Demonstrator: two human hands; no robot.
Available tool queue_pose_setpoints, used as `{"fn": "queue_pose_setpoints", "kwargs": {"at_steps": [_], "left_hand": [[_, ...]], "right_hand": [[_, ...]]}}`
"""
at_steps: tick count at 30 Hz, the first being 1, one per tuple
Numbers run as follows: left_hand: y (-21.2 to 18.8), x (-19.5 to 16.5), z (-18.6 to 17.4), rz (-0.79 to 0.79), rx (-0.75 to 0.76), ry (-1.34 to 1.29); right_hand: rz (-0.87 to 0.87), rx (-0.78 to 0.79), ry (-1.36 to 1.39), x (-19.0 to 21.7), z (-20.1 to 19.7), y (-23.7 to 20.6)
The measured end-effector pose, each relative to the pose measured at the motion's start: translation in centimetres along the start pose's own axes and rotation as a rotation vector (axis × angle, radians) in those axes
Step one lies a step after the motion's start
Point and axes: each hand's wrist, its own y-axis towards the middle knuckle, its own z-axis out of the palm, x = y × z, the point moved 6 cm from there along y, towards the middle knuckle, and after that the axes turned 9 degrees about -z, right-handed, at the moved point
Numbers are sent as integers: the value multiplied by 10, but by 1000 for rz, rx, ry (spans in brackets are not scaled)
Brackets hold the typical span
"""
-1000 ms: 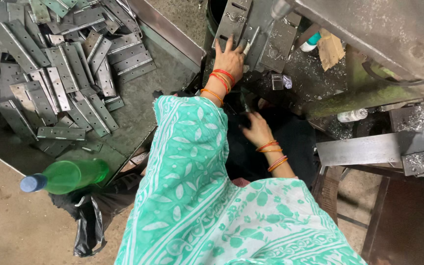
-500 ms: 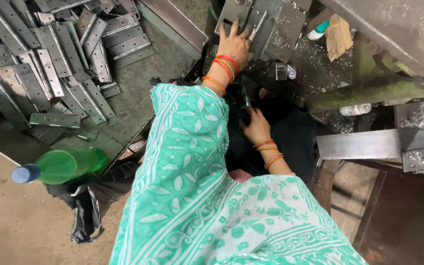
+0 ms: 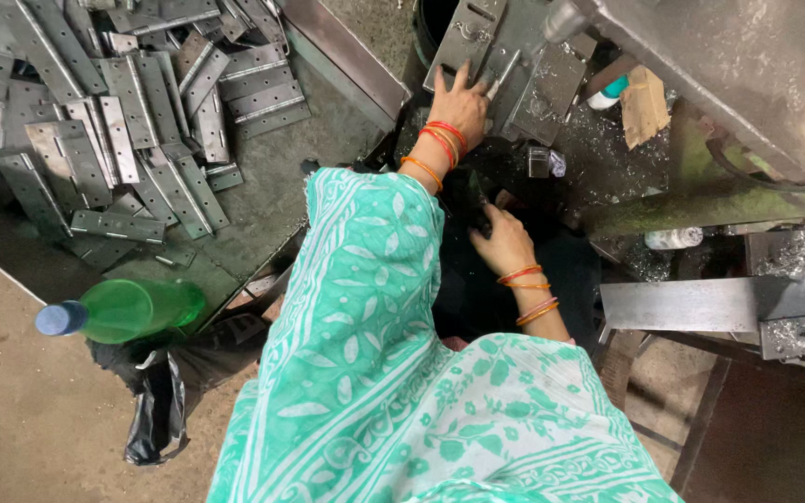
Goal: The person repeatedly picks up metal brackets from a pile, places them into a press machine, operates the lever to process them, and then removes the finished pieces. The task involves continuous one-at-a-time handling of metal parts.
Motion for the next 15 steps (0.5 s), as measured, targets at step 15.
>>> {"fn": "queue_pose_setpoints", "kwargs": {"at_steps": [15], "left_hand": [[-7, -8, -3, -45, -94, 118]], "right_hand": [[-58, 7, 60, 13, -2, -9]]}}
